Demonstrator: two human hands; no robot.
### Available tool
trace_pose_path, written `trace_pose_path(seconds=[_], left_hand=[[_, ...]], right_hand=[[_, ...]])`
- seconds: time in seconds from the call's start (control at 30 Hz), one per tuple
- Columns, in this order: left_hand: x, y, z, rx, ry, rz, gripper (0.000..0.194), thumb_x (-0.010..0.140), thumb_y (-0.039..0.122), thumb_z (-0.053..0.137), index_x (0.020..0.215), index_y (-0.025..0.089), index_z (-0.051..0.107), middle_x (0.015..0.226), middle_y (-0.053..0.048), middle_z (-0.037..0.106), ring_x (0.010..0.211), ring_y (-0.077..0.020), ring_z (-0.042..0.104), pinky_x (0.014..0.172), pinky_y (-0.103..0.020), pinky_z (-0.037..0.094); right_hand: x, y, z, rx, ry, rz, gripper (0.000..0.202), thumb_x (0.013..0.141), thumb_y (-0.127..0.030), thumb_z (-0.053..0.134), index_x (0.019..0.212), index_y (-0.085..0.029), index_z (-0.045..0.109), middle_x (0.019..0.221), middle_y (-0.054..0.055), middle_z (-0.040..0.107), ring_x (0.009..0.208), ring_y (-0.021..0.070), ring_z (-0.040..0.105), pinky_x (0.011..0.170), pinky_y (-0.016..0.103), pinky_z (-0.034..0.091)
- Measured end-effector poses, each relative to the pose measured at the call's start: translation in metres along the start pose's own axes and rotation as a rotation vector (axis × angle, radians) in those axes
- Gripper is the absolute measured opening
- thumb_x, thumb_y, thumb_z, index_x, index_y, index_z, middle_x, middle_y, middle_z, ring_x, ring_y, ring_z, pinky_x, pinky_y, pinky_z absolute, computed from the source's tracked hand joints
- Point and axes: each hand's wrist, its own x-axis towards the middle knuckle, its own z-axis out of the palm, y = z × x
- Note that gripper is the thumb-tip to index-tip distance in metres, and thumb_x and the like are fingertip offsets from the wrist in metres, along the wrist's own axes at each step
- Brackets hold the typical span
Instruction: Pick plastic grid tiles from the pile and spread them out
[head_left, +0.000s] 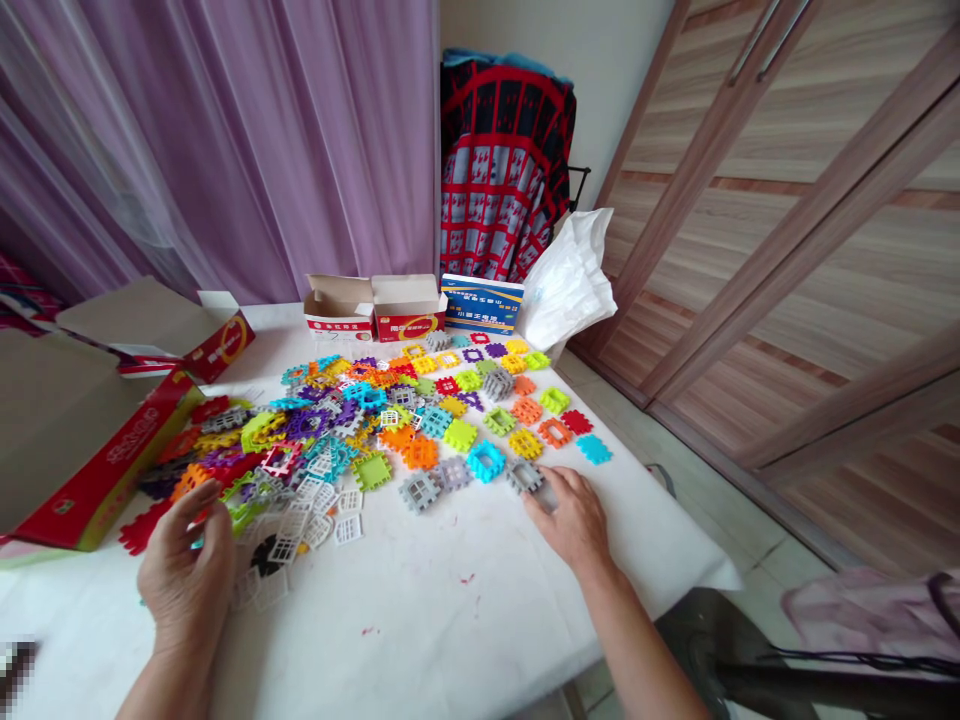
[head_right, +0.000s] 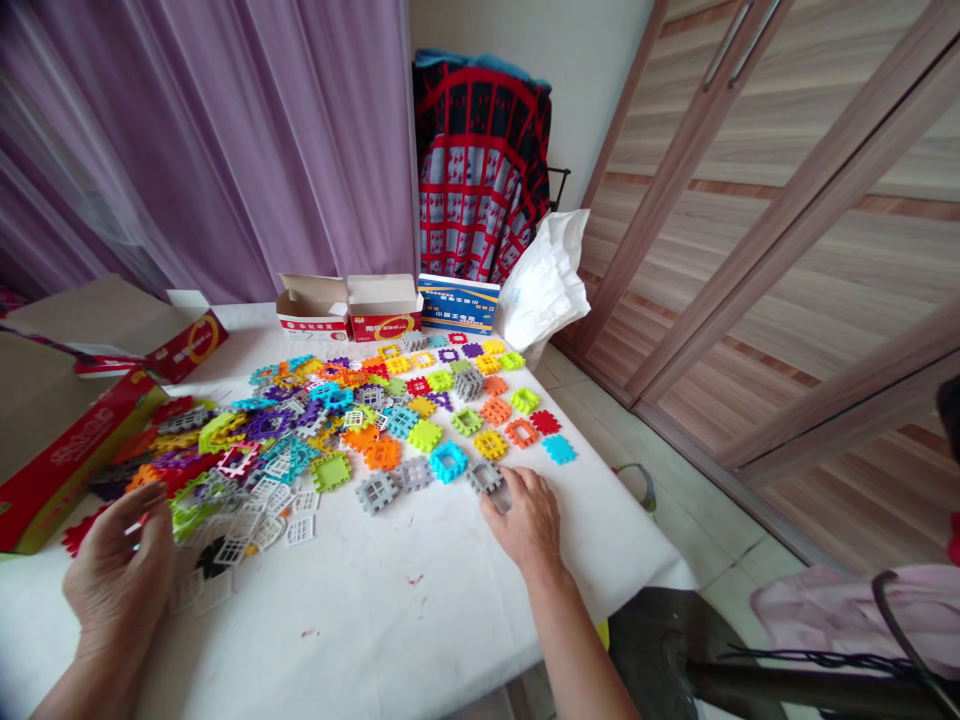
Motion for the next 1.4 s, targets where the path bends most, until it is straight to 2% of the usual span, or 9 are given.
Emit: trace_pose_path(seconds=[0.23, 0.5, 0.6, 0.7, 0.87, 1.0, 1.1, 1.2, 1.4], left_hand=[[0.002, -0.002, -0.001, -0.029, -0.005, 0.006, 0.044, 0.075, 0.04, 0.058, 0.113, 0.022, 0.071, 0.107, -0.006, 0.075, 0.084, -0.0205, 0.069, 0.088, -0.039, 0.054], [0.009, -0.019, 0.009, -0.077, -0.019, 0.103, 0.037, 0.081, 0.041, 0.056, 0.11, 0.021, 0.068, 0.108, -0.007, 0.073, 0.085, -0.0196, 0.069, 0.08, -0.034, 0.055], [0.012, -0.013, 0.02, -0.079, -0.048, 0.241, 0.032, 0.085, 0.038, 0.054, 0.11, 0.023, 0.067, 0.107, -0.006, 0.073, 0.085, -0.0179, 0.069, 0.08, -0.032, 0.054], [0.014, -0.006, 0.031, -0.052, -0.112, 0.365, 0.029, 0.087, 0.036, 0.052, 0.107, 0.022, 0.067, 0.104, -0.006, 0.073, 0.089, -0.0195, 0.069, 0.085, -0.035, 0.054], [0.015, -0.012, 0.038, -0.08, -0.186, 0.309, 0.03, 0.087, 0.037, 0.051, 0.106, 0.022, 0.067, 0.101, -0.006, 0.074, 0.081, -0.0178, 0.069, 0.079, -0.033, 0.055], [0.016, -0.02, 0.038, -0.127, -0.168, 0.267, 0.031, 0.087, 0.039, 0.051, 0.107, 0.021, 0.067, 0.104, -0.007, 0.074, 0.089, -0.0188, 0.069, 0.084, -0.034, 0.055], [0.015, -0.02, 0.038, -0.126, -0.189, 0.242, 0.032, 0.087, 0.04, 0.051, 0.107, 0.021, 0.067, 0.104, -0.007, 0.074, 0.087, -0.0185, 0.07, 0.084, -0.034, 0.055], [0.014, -0.018, 0.038, -0.128, -0.2, 0.22, 0.033, 0.087, 0.041, 0.051, 0.107, 0.021, 0.067, 0.105, -0.007, 0.074, 0.087, -0.0191, 0.07, 0.084, -0.035, 0.055], [0.011, -0.009, 0.033, -0.124, -0.222, 0.246, 0.031, 0.088, 0.039, 0.051, 0.108, 0.022, 0.067, 0.107, -0.008, 0.073, 0.089, -0.0198, 0.068, 0.083, -0.036, 0.054]], right_hand=[[0.0, 0.001, 0.001, 0.001, 0.027, -0.002, 0.044, 0.084, -0.044, 0.058, 0.116, -0.015, 0.064, 0.108, 0.013, 0.068, 0.098, 0.0284, 0.062, 0.083, 0.041, 0.051], [0.013, -0.004, 0.004, 0.089, 0.217, -0.045, 0.032, 0.091, -0.04, 0.051, 0.105, -0.018, 0.07, 0.101, 0.012, 0.07, 0.092, 0.0261, 0.064, 0.081, 0.039, 0.052], [0.039, -0.03, 0.005, 0.194, 0.197, -0.115, 0.027, 0.091, -0.036, 0.05, 0.099, -0.021, 0.072, 0.102, 0.01, 0.071, 0.096, 0.0243, 0.065, 0.085, 0.037, 0.052], [0.074, -0.074, 0.01, 0.306, 0.1, -0.197, 0.026, 0.09, -0.032, 0.051, 0.098, -0.023, 0.074, 0.102, 0.009, 0.071, 0.098, 0.0232, 0.065, 0.089, 0.036, 0.052], [0.132, -0.15, 0.039, 0.369, -0.176, -0.239, 0.026, 0.086, -0.024, 0.056, 0.106, -0.023, 0.073, 0.11, 0.007, 0.071, 0.105, 0.0215, 0.063, 0.096, 0.033, 0.048], [0.163, -0.188, 0.066, 0.277, -0.379, -0.218, 0.031, 0.088, -0.023, 0.057, 0.115, -0.023, 0.071, 0.117, 0.006, 0.07, 0.11, 0.0208, 0.061, 0.098, 0.031, 0.045], [0.177, -0.203, 0.079, 0.184, -0.487, -0.263, 0.035, 0.087, -0.025, 0.059, 0.12, -0.028, 0.069, 0.117, 0.004, 0.07, 0.11, 0.0206, 0.061, 0.095, 0.031, 0.045], [0.185, -0.209, 0.085, 0.116, -0.534, -0.321, 0.029, 0.086, -0.027, 0.063, 0.113, -0.03, 0.073, 0.109, 0.005, 0.071, 0.103, 0.0213, 0.063, 0.089, 0.031, 0.046], [0.181, -0.197, 0.077, 0.157, -0.35, -0.378, 0.02, 0.083, -0.02, 0.068, 0.099, -0.029, 0.076, 0.098, 0.005, 0.071, 0.095, 0.0227, 0.063, 0.084, 0.034, 0.049]])
